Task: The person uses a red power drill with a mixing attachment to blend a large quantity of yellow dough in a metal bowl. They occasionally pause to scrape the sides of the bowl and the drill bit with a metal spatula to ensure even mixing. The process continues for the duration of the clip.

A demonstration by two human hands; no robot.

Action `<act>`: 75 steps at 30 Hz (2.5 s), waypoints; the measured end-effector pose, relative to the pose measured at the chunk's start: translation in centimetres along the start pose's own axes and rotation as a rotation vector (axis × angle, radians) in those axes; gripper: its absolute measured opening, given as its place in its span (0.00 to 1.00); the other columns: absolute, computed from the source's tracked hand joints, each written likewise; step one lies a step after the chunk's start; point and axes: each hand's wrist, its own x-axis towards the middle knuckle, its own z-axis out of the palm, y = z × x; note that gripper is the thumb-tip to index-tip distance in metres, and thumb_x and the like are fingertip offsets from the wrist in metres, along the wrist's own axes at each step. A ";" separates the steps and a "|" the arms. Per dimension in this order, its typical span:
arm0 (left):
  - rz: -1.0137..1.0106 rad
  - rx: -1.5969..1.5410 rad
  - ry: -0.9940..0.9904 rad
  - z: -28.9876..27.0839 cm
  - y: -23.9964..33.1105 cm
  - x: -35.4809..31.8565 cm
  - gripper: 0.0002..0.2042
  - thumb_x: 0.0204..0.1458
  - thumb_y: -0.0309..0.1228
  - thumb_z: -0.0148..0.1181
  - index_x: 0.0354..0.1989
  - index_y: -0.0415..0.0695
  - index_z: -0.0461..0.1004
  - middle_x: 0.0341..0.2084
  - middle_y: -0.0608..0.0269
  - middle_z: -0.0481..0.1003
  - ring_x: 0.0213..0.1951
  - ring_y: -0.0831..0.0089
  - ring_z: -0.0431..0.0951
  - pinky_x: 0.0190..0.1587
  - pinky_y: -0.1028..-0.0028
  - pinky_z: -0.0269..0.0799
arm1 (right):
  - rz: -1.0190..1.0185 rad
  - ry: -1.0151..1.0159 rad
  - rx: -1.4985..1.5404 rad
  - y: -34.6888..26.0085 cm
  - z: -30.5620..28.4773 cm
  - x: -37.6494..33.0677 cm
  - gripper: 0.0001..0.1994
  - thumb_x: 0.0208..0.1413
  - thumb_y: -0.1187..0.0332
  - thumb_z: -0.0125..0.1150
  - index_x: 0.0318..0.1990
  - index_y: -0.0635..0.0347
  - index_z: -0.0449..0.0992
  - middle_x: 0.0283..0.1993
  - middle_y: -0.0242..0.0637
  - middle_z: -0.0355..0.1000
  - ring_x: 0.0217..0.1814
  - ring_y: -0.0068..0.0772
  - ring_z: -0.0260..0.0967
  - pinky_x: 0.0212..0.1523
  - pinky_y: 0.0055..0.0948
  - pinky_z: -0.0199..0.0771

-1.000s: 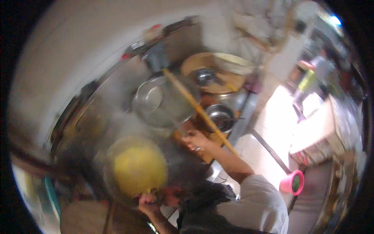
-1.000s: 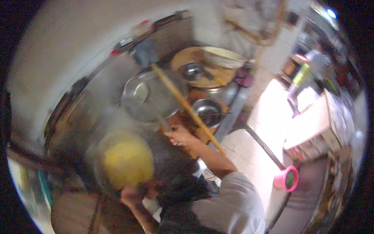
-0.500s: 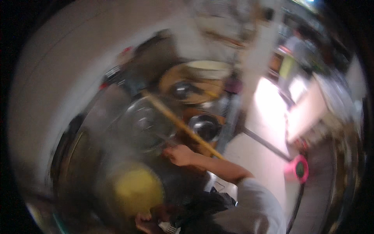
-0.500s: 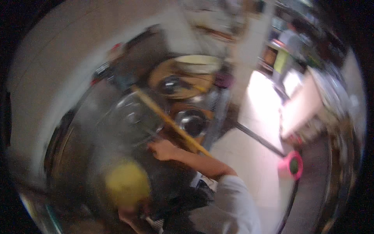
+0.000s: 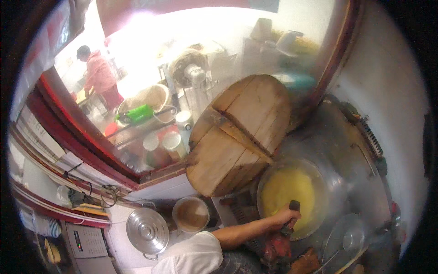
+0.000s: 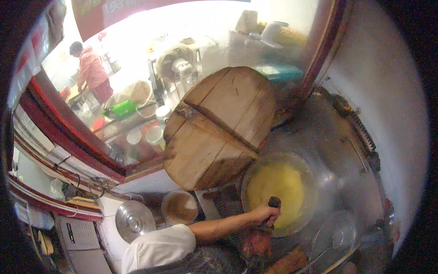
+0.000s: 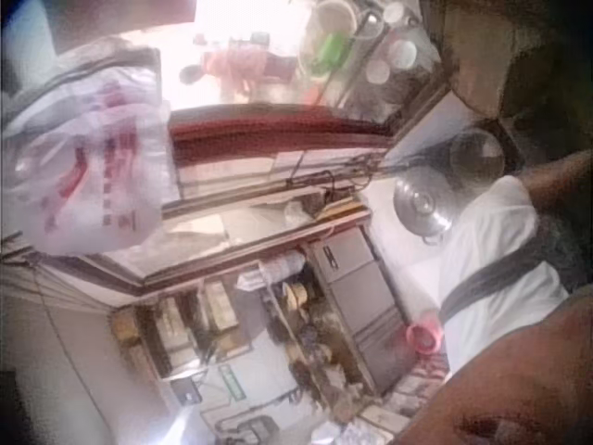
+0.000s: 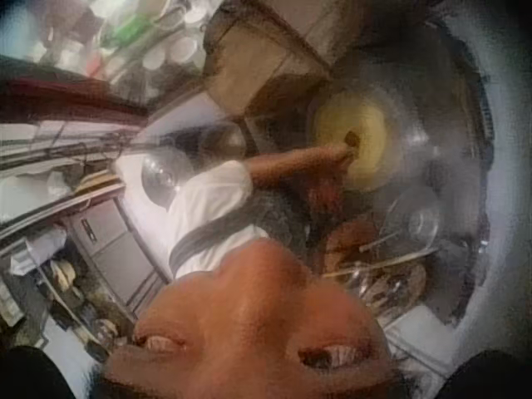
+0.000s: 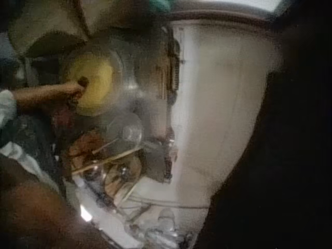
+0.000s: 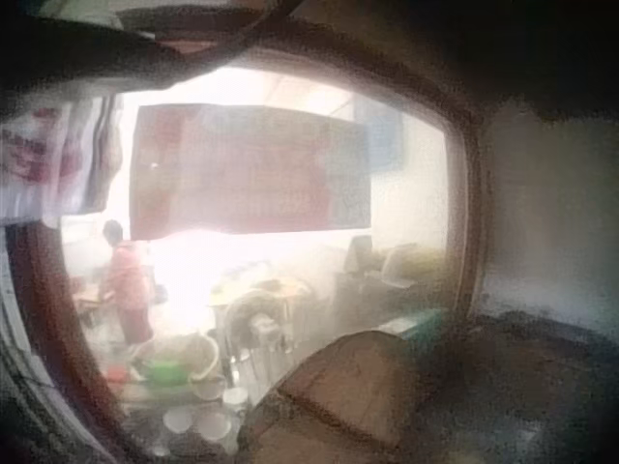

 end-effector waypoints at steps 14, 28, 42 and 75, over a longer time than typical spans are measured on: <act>-0.063 -0.099 0.088 0.8 2.4 3.0 0.09 0.42 0.27 0.54 0.16 0.45 0.60 0.08 0.65 0.61 0.09 0.75 0.61 0.12 0.74 0.57 | -0.030 -0.034 -0.034 -1.6 0.1 3.8 0.30 0.48 0.67 0.60 0.60 0.55 0.56 0.58 0.38 0.60 0.57 0.32 0.58 0.57 0.34 0.59; -0.081 0.082 0.102 2.8 2.0 4.4 0.11 0.37 0.28 0.54 0.09 0.45 0.59 0.05 0.63 0.60 0.08 0.73 0.61 0.11 0.72 0.57 | -0.055 -0.052 0.008 0.2 1.1 3.8 0.29 0.48 0.67 0.61 0.58 0.56 0.58 0.55 0.38 0.63 0.54 0.30 0.60 0.56 0.33 0.60; -0.033 -0.085 0.124 -0.6 1.4 4.6 0.07 0.42 0.27 0.52 0.16 0.46 0.61 0.08 0.67 0.60 0.09 0.75 0.62 0.13 0.74 0.57 | -0.118 -0.084 0.019 0.2 2.5 3.7 0.28 0.47 0.68 0.61 0.57 0.57 0.60 0.52 0.38 0.65 0.52 0.28 0.62 0.55 0.32 0.61; 0.001 -0.065 0.105 -1.8 3.4 2.4 0.05 0.42 0.24 0.47 0.24 0.50 0.60 0.10 0.70 0.54 0.11 0.76 0.54 0.15 0.72 0.54 | -0.346 0.348 0.292 2.1 6.2 -4.6 0.20 0.42 0.65 0.64 0.45 0.61 0.71 0.38 0.43 0.72 0.41 0.35 0.71 0.41 0.34 0.68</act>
